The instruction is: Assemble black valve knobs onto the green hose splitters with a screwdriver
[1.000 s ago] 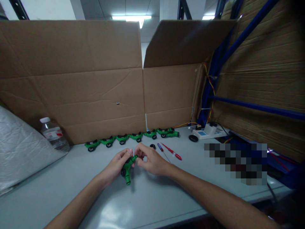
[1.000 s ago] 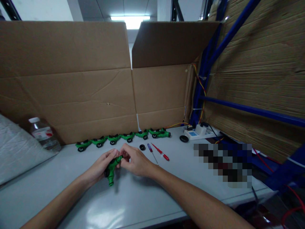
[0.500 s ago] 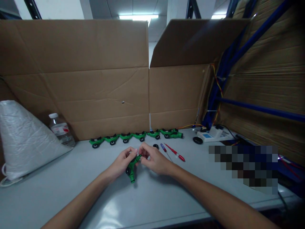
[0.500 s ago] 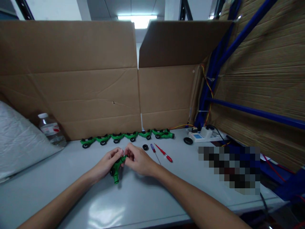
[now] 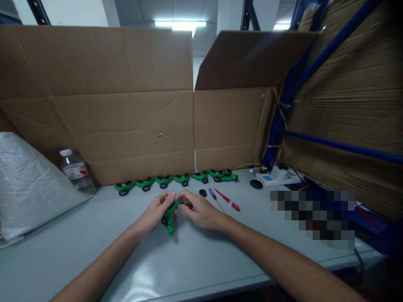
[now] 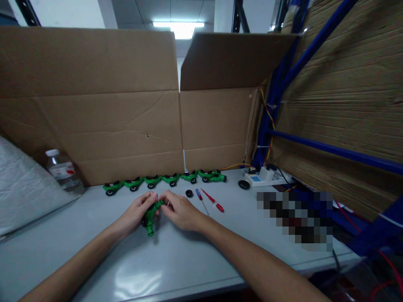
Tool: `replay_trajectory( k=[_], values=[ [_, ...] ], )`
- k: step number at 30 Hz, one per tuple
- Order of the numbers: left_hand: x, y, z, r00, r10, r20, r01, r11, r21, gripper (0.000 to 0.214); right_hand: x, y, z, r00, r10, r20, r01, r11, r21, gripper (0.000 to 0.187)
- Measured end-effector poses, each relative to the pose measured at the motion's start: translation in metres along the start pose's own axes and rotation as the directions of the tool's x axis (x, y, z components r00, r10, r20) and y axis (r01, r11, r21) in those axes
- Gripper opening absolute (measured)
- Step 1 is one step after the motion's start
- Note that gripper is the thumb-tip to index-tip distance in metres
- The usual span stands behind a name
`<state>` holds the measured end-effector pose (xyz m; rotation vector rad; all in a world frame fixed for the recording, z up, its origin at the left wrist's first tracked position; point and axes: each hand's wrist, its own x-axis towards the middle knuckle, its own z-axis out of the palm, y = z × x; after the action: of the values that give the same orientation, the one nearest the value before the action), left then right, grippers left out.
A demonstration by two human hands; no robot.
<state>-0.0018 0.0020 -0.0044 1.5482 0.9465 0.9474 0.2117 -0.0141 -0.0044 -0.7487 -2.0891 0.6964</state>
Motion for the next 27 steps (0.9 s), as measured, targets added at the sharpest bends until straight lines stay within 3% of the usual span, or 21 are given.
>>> replay_trajectory(
  k=[9, 15, 19, 27],
  values=[
    [-0.001, -0.001, -0.002, 1.000, -0.019, -0.002, 0.019, 1.000, 0.003, 0.049, -0.002, 0.009, 0.001, 1.000, -0.025, 0.019, 0.027, 0.993, -0.111, 0.011],
    [-0.001, 0.004, -0.004, 1.000, -0.004, -0.008, 0.004, 1.000, 0.016, 0.049, -0.003, 0.009, 0.000, 0.998, -0.061, 0.019, 0.062, 0.992, -0.111, 0.031],
    [0.000, 0.002, -0.006, 1.000, -0.014, -0.008, 0.014, 1.000, 0.002, 0.050, -0.002, 0.008, -0.001, 0.993, -0.118, 0.017, 0.119, 0.988, -0.099, 0.023],
    [0.002, -0.008, -0.008, 0.999, -0.043, -0.001, 0.043, 0.999, 0.015, 0.050, 0.001, 0.014, 0.001, 0.993, -0.120, 0.014, 0.120, 0.984, -0.134, 0.015]
  ],
)
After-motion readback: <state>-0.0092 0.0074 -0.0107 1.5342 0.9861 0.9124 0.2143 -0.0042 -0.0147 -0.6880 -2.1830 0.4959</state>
